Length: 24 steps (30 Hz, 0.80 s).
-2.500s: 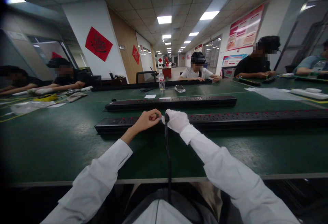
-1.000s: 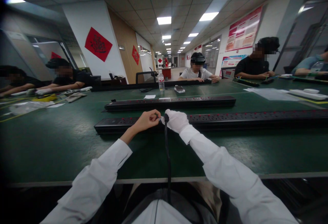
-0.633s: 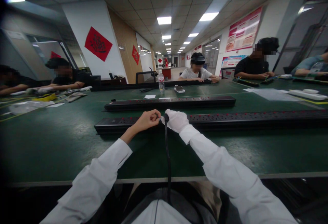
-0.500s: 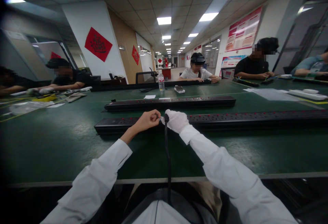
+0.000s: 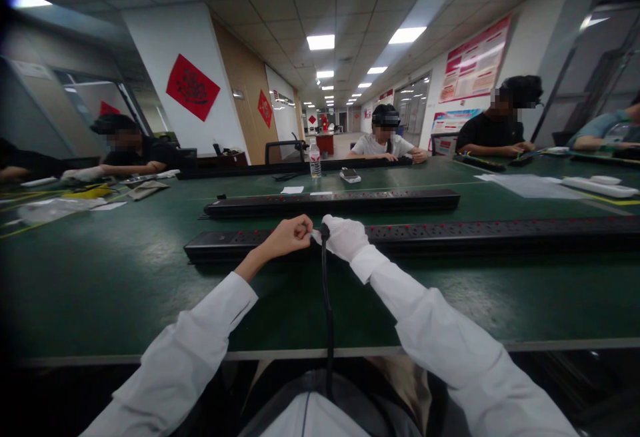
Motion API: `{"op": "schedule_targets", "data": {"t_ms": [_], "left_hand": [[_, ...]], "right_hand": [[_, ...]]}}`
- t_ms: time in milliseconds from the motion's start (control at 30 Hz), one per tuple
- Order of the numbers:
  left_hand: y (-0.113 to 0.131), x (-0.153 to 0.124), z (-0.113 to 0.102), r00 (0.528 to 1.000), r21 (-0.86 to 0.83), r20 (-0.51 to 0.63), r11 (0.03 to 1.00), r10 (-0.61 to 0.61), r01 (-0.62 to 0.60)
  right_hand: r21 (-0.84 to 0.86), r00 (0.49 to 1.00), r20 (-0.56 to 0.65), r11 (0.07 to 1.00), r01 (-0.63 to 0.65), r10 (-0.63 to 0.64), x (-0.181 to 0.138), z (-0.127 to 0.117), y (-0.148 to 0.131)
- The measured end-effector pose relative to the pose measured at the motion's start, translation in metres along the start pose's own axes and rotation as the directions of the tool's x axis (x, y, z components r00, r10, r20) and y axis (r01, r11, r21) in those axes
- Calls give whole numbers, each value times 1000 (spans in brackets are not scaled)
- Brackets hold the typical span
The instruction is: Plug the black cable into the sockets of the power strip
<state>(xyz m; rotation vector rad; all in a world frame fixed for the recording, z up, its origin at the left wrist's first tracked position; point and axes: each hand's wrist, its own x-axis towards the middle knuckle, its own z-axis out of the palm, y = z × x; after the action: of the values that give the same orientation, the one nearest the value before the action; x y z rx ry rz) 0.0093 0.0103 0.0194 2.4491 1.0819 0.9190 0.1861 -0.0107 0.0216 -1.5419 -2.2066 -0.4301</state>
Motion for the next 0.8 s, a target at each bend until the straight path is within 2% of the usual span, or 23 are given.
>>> {"op": "schedule_targets", "data": {"t_ms": [233, 800], "left_hand": [[-4, 1, 2, 999, 23, -31, 999, 25, -25], [0, 2, 1, 999, 53, -4, 998, -32, 32]], "right_hand": [[-7, 1000, -17, 1000, 15, -15, 0, 1, 1], [11, 1000, 2, 1000, 21, -21, 1, -1, 1]]}}
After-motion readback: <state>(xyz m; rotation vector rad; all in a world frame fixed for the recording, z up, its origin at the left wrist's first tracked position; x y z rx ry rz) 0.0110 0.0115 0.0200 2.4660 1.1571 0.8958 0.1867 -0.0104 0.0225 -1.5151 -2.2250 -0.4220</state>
